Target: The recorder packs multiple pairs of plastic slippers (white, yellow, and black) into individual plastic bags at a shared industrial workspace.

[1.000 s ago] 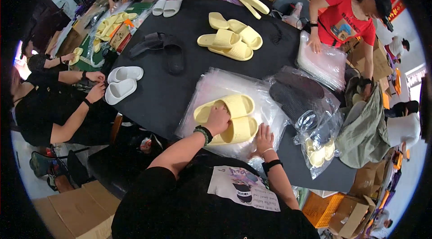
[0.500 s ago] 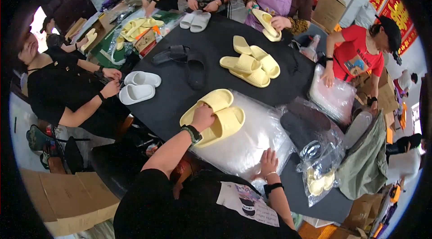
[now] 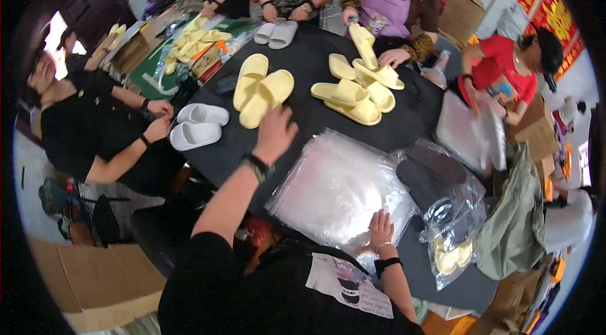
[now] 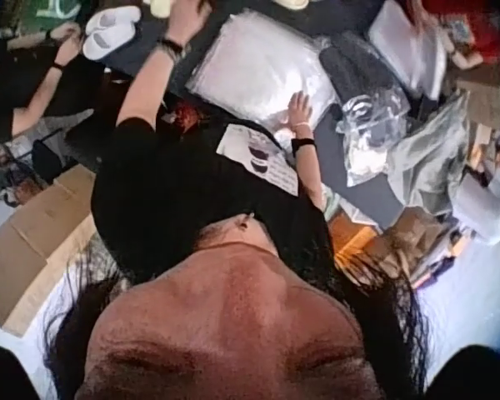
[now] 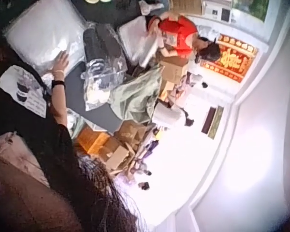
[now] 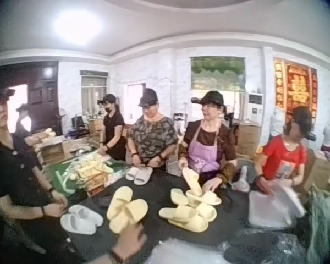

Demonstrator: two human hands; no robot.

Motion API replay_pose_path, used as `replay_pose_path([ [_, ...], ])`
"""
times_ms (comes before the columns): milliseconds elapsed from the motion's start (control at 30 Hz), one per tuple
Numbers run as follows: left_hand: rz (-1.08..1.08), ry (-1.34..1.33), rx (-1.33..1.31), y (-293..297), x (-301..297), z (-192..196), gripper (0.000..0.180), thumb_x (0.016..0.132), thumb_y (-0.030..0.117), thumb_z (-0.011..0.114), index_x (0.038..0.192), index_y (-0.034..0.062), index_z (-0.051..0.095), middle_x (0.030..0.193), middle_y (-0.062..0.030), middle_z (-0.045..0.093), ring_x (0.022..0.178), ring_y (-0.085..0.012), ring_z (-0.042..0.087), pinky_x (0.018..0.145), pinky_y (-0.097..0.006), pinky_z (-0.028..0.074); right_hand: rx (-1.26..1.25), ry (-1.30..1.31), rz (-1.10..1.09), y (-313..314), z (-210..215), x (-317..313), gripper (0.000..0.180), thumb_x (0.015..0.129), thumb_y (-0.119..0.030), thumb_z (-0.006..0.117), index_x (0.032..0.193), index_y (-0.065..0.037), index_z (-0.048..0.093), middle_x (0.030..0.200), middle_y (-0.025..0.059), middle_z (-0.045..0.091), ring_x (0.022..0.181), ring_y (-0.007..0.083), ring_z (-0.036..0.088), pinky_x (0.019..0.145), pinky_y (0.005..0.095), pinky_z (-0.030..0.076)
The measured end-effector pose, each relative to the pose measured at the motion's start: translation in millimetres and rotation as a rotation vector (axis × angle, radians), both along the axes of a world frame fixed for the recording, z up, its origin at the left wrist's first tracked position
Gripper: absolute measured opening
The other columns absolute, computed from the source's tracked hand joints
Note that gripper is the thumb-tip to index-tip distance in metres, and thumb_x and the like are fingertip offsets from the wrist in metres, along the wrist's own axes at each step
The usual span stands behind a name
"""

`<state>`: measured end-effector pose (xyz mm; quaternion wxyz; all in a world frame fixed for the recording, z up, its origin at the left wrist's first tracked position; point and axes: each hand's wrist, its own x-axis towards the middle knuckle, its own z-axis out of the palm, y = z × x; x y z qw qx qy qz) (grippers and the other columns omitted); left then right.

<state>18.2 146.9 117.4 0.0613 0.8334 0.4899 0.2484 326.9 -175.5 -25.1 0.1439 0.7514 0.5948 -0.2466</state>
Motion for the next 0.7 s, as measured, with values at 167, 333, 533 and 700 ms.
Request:
replay_pose_path([
  [167, -0.402, 0.266, -0.239, -141.0, 36.3, -53.1, 0.081, 0.070, 0.044, 0.076, 0.138, 0.0146, 0.044, 0.148, -0.0202, 0.028, 0.139, -0.0414, 0.020, 0.107, -0.063, 0.022, 0.117, -0.004, 0.117, 6.3, -0.8, -1.0, 0.148, 0.037, -0.058, 0.087, 0.148, 0.002, 0.009, 0.155, 0.0242, 0.007, 0.142, 0.0473, 0.005, 0.109, 0.0615, 0.022],
  [333, -0.471, 0.361, -0.414, -186.3, 34.6, -124.4, 0.089, 0.062, 0.049, 0.080, 0.139, 0.0201, 0.045, 0.152, -0.0191, 0.023, 0.141, -0.0403, 0.017, 0.108, -0.064, 0.018, 0.017, 0.041, 0.084, 16.3, 28.3, -7.1, 0.145, 0.040, -0.053, 0.090, 0.150, -0.006, 0.007, 0.157, 0.0176, 0.004, 0.144, 0.0420, 0.005, 0.112, 0.0569, 0.018],
  [533, -0.469, 0.396, -0.451, -182.6, 43.8, -123.9, 0.089, 0.064, 0.049, 0.079, 0.140, 0.0233, 0.042, 0.154, -0.0174, 0.020, 0.141, -0.0399, 0.016, 0.109, -0.062, 0.018, 0.850, 0.290, -0.187, 22.6, 59.1, 74.9, 0.065, 0.075, -0.026, 0.076, 0.131, -0.005, 0.050, 0.136, 0.0175, 0.049, 0.131, 0.0346, 0.040, 0.108, 0.0441, 0.033],
  [700, -0.470, 0.383, -0.415, -184.5, 46.5, -127.7, 0.090, 0.062, 0.047, 0.081, 0.140, 0.0229, 0.041, 0.153, -0.0174, 0.020, 0.141, -0.0402, 0.016, 0.109, -0.062, 0.018, 1.293, -0.327, -0.766, 7.3, 104.0, 187.1, 0.079, 0.070, -0.026, 0.080, 0.129, 0.009, 0.040, 0.126, 0.0281, 0.049, 0.117, 0.0431, 0.046, 0.099, 0.0467, 0.038],
])
